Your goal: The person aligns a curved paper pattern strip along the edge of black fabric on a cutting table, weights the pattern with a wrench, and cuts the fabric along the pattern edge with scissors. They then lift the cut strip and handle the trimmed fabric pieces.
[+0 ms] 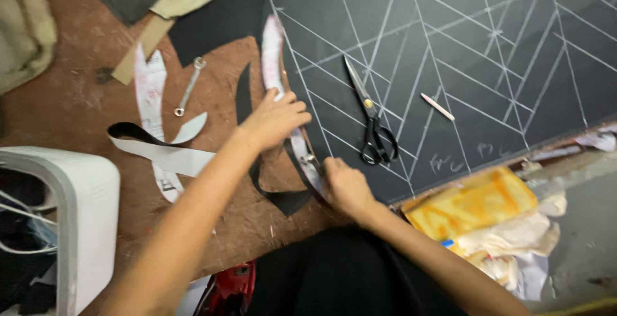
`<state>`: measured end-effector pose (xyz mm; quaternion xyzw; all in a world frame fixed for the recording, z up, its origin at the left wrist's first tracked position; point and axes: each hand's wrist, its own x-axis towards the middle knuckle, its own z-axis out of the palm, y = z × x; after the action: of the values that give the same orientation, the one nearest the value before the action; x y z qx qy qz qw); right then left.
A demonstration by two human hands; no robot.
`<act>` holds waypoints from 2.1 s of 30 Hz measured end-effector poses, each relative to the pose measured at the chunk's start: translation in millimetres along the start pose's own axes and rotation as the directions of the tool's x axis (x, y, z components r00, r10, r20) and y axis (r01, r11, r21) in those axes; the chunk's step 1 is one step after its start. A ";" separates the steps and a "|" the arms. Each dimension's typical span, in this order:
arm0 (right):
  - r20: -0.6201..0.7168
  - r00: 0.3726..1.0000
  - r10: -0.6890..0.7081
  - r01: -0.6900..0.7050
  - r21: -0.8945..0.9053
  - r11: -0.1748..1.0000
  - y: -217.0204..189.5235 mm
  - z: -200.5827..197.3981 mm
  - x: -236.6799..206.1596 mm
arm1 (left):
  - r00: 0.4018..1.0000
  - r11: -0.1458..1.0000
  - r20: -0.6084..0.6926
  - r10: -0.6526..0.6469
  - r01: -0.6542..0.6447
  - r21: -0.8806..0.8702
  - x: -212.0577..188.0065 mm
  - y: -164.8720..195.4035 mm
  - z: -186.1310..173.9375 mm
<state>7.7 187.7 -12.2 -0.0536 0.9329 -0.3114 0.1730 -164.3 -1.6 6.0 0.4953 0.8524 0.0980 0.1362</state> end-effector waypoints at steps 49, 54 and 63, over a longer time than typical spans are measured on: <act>0.156 0.986 -0.058 -0.084 0.768 0.635 -34.3 1.4 32.5 | 0.493 -0.365 0.241 -0.836 -0.170 -0.916 -58.5 58.7 25.3; 0.520 0.850 0.086 -0.474 0.684 0.555 -25.9 2.9 -9.5 | 0.425 -0.063 -0.051 -0.904 -0.249 -0.966 -37.8 1.4 21.8; 0.159 0.976 0.146 -0.214 0.789 0.576 -2.0 10.5 -7.4 | 0.398 0.075 -0.036 -0.917 0.081 -0.994 -33.6 -91.1 -24.4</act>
<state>18.4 181.7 -16.8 0.1130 0.6862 -0.6756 0.2449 -230.9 -76.3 6.1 -0.1399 0.7294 0.6653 0.0756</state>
